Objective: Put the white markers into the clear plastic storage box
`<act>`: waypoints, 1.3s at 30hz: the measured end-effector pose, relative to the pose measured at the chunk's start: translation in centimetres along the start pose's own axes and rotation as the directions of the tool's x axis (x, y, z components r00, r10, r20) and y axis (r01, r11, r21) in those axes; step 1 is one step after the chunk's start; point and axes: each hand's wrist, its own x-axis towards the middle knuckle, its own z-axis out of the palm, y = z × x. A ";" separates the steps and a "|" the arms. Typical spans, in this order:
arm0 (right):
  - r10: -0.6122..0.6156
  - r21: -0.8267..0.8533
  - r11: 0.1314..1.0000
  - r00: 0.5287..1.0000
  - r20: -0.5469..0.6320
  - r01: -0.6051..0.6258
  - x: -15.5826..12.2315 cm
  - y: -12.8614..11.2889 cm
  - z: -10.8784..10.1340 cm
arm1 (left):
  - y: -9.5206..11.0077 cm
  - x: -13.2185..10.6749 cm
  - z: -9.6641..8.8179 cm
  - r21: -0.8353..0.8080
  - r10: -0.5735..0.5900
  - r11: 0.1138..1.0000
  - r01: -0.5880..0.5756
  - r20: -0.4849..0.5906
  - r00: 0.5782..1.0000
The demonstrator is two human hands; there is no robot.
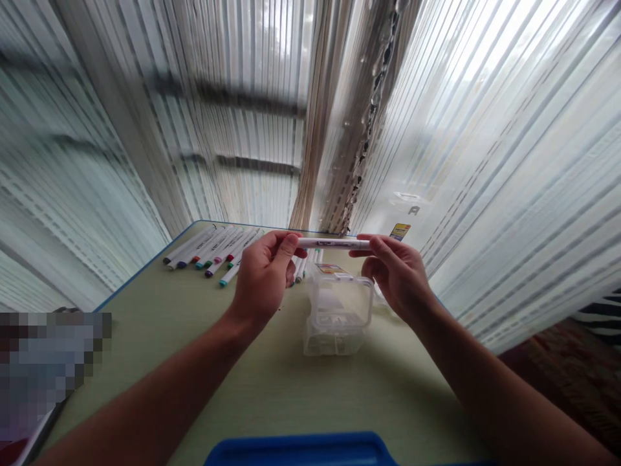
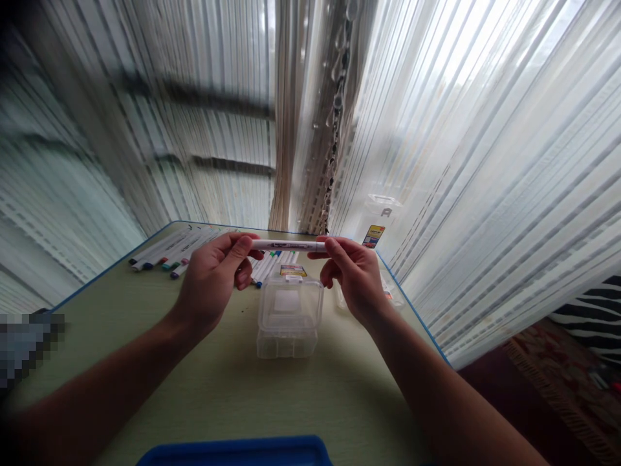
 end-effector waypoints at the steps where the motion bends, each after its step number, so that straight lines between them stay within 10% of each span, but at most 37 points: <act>1: 0.002 0.006 1.000 1.000 -0.001 -0.002 0.0 0.0 0.0 | 0.0 0.0 0.0 -0.001 0.000 1.000 0.000 -0.004 1.000; 39: -0.001 0.005 1.000 1.000 -0.026 0.001 0.1 -0.2 0.1 | 0.0 -0.1 -0.1 0.002 -0.050 0.999 0.050 -0.050 0.997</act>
